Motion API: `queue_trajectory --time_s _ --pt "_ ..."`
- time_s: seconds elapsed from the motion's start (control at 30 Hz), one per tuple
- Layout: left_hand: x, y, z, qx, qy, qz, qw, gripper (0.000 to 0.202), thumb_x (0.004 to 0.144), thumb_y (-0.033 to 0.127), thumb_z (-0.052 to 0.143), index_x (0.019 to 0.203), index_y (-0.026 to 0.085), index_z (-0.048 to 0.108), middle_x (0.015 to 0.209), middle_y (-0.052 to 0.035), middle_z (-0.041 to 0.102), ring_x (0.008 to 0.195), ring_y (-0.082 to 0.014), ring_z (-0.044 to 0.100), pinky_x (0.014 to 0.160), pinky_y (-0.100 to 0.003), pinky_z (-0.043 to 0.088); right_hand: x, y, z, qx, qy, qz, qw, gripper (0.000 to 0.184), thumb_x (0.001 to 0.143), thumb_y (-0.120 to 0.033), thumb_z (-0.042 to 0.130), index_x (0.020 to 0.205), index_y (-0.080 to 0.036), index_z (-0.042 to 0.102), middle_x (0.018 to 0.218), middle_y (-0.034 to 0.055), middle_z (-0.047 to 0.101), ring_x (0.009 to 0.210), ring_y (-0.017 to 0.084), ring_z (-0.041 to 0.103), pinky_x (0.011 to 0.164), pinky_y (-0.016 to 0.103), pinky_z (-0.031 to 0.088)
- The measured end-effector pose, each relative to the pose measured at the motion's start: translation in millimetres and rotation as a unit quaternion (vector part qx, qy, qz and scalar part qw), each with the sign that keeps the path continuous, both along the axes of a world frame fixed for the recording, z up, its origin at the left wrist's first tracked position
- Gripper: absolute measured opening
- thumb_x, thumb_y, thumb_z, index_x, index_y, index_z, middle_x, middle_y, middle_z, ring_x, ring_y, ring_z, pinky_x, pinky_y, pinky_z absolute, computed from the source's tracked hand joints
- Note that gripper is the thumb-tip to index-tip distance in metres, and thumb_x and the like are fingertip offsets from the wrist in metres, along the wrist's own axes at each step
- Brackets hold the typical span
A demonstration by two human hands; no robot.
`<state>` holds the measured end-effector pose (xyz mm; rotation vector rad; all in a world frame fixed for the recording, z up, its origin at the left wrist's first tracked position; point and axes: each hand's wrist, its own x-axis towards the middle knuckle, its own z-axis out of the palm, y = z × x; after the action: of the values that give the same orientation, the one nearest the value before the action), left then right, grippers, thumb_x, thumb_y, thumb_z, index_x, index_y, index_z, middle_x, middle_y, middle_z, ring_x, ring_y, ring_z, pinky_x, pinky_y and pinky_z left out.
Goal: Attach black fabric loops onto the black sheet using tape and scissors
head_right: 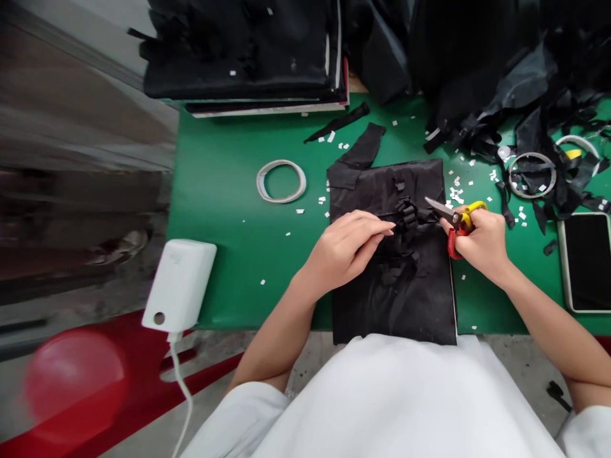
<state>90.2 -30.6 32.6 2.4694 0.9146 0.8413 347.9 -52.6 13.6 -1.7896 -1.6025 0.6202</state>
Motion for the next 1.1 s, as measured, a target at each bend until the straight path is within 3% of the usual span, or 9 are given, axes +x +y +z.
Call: queue_trajectory --time_s 0.1,0.23,0.43,0.53,0.67,0.87,1.1 --pt "4 -4 1.1 -0.021 -0.054 0.017 0.998 0.027 0.092 0.009 0.055 0.119 0.014 0.057 0.096 -0.0039 0.074 0.093 -0.0134 0.067 0.088 -0.028 0.057 -11 -6 13.7 -0.046 0.078 -0.025 0.996 0.020 0.070 -0.034 0.075 0.061 -0.021 0.063 0.060 0.0016 0.065 0.052 0.015 0.057 0.050 0.028 0.043" --pt "9 -14 4.5 -0.081 -0.114 0.049 0.989 0.035 0.093 0.014 0.056 0.127 0.018 0.050 0.099 -0.0020 0.073 0.092 -0.0106 0.070 0.090 -0.025 0.057 -24 -16 26.9 -0.097 0.197 0.025 0.975 0.016 0.071 -0.032 0.076 0.066 -0.021 0.066 0.056 -0.0022 0.060 0.047 0.010 0.050 0.045 0.024 0.040" --pt "17 -30 6.4 -0.195 -0.164 0.007 0.967 0.045 0.092 0.034 0.062 0.131 0.019 0.047 0.122 -0.0106 0.066 0.108 -0.0165 0.068 0.090 -0.028 0.061 -33 -28 26.5 -0.130 0.302 0.114 0.937 0.026 0.075 -0.044 0.078 0.067 -0.022 0.067 0.048 -0.0051 0.048 0.041 0.008 0.041 0.039 0.022 0.036" --pt "20 -36 7.1 -0.265 -0.161 -0.009 0.951 0.049 0.090 0.040 0.064 0.131 0.019 0.047 0.115 -0.0098 0.066 0.094 -0.0136 0.070 0.086 -0.026 0.062 -33 -31 24.0 -0.130 0.308 0.120 0.935 0.030 0.076 -0.051 0.076 0.068 -0.023 0.068 0.047 -0.0053 0.048 0.041 0.008 0.042 0.039 0.022 0.038" --pt "22 -37 10.0 -0.368 -0.183 0.032 0.911 0.033 0.090 0.031 0.062 0.120 0.017 0.055 0.104 -0.0065 0.065 0.084 -0.0104 0.069 0.078 -0.022 0.061 -33 -32 21.8 -0.119 0.293 0.125 0.940 0.030 0.078 -0.051 0.075 0.069 -0.023 0.068 0.051 -0.0040 0.051 0.043 0.008 0.044 0.040 0.022 0.038" --pt "23 -29 11.9 -0.526 -0.284 0.020 0.802 0.026 0.085 0.020 0.066 0.109 0.017 0.057 0.089 -0.0009 0.066 0.073 -0.0068 0.068 0.072 -0.018 0.058 -29 -32 16.9 -0.087 0.289 0.117 0.946 0.021 0.080 -0.043 0.075 0.073 -0.024 0.068 0.053 -0.0048 0.052 0.044 0.008 0.045 0.041 0.023 0.037" --pt "23 -27 14.5 -0.568 -0.304 0.053 0.763 0.026 0.084 0.022 0.068 0.107 0.016 0.056 0.076 0.0005 0.069 0.063 -0.0079 0.069 0.059 -0.015 0.056 -22 -29 9.7 -0.064 0.307 0.036 0.949 0.020 0.080 -0.044 0.074 0.077 -0.025 0.066 0.054 -0.0041 0.049 0.043 0.010 0.043 0.040 0.027 0.035"
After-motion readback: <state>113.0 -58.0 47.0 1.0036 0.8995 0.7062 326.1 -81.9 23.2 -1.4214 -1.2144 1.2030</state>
